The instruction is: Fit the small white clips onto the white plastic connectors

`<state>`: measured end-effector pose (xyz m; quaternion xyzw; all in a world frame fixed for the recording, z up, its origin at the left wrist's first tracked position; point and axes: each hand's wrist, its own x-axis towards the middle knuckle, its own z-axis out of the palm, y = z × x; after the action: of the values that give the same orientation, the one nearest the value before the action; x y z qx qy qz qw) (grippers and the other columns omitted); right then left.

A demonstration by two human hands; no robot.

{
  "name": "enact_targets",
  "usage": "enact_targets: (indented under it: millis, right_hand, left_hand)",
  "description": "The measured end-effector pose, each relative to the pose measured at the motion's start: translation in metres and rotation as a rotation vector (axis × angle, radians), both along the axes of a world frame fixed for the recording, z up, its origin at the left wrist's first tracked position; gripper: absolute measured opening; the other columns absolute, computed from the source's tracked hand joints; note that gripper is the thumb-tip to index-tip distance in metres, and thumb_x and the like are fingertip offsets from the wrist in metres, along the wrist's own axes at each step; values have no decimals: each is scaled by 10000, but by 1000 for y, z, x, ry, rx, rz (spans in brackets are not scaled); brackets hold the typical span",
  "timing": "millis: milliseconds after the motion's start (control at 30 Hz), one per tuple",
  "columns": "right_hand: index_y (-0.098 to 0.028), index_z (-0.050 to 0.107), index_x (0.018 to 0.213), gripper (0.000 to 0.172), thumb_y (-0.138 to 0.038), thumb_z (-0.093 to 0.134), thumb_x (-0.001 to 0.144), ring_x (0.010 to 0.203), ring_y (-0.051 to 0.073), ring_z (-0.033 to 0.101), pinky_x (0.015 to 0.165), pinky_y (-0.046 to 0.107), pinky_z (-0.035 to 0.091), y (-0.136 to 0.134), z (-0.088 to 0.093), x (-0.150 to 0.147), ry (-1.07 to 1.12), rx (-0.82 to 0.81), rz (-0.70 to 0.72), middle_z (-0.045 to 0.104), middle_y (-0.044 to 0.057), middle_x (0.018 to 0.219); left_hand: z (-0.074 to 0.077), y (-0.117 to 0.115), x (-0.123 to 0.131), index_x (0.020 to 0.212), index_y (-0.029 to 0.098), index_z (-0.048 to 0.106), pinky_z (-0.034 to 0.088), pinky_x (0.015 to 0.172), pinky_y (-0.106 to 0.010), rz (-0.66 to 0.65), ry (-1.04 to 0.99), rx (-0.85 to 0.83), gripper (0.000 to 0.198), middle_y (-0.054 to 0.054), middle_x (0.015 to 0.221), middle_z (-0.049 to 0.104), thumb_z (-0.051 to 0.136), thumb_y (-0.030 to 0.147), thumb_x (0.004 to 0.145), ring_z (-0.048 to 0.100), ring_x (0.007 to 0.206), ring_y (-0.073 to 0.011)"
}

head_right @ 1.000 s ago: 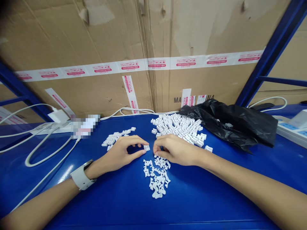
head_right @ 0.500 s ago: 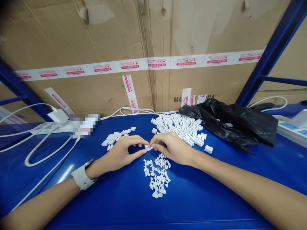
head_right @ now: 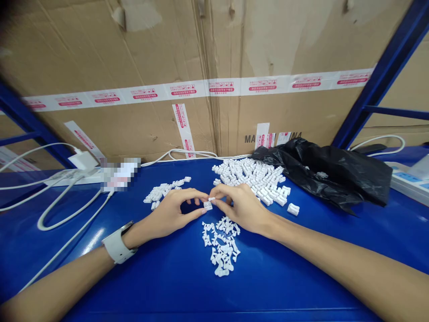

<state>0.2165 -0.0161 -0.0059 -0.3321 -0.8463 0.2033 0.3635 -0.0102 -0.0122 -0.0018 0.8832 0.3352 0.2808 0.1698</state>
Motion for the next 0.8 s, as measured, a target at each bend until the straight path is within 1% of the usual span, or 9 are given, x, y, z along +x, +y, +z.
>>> enact_targets:
  millis: [100,233,300,400,533,633,800]
  right_hand:
    - [-199,709,988,118,-206,600,944,533,79,607,522,203,465,0,0,-1,-1,31,3,733,-8,788]
    - [-214,757,984,148,-196,618,936,700,129,672,633,247,524,2,-2,-1,-30,155,32,753,22,871]
    - [-207,764,988,161,-189,610,941,776,150,687,699,276,548,4,-5,0,-47,189,55,752,39,900]
    - [-203,766,1005,184,-195,589,956,818,166,688,744,308,561,5,-10,1,-87,226,73,742,55,941]
    - [-185,768,1003,198,-197,575,964,799,166,681,719,310,559,6,-14,1,-117,264,71,729,64,948]
    - [-163,772,983,221,-196,554,972,762,160,674,679,301,551,6,-12,0,-141,288,88,718,73,926]
    - [-163,775,981,222,-211,559,971,747,152,676,649,287,542,6,-9,2,-206,300,115,709,72,959]
  left_hand:
    - [0,0,0,1104,232,675,501,740,-286,5,-10,-5,222,-12,1018,741,664,240,882,647,812,-150]
    - [1,0,1,1127,237,670,506,750,-289,23,-9,-23,249,-5,1010,743,672,247,878,650,816,-147]
    - [1,-1,2,1128,241,674,507,754,-284,23,-9,-30,246,0,1008,744,669,252,882,648,816,-142]
    - [1,-1,2,1132,237,676,510,754,-282,20,-12,-32,255,0,1002,745,671,251,877,647,817,-141]
    - [-1,1,2,1131,229,677,514,746,-282,22,-23,-32,268,-5,995,747,682,240,864,648,809,-142]
    - [-2,1,2,1121,226,680,514,739,-275,29,-26,-31,268,0,986,748,691,227,853,648,800,-136]
    - [0,0,1,1115,231,684,503,766,-287,20,7,-3,261,2,983,740,701,233,855,652,832,-144]
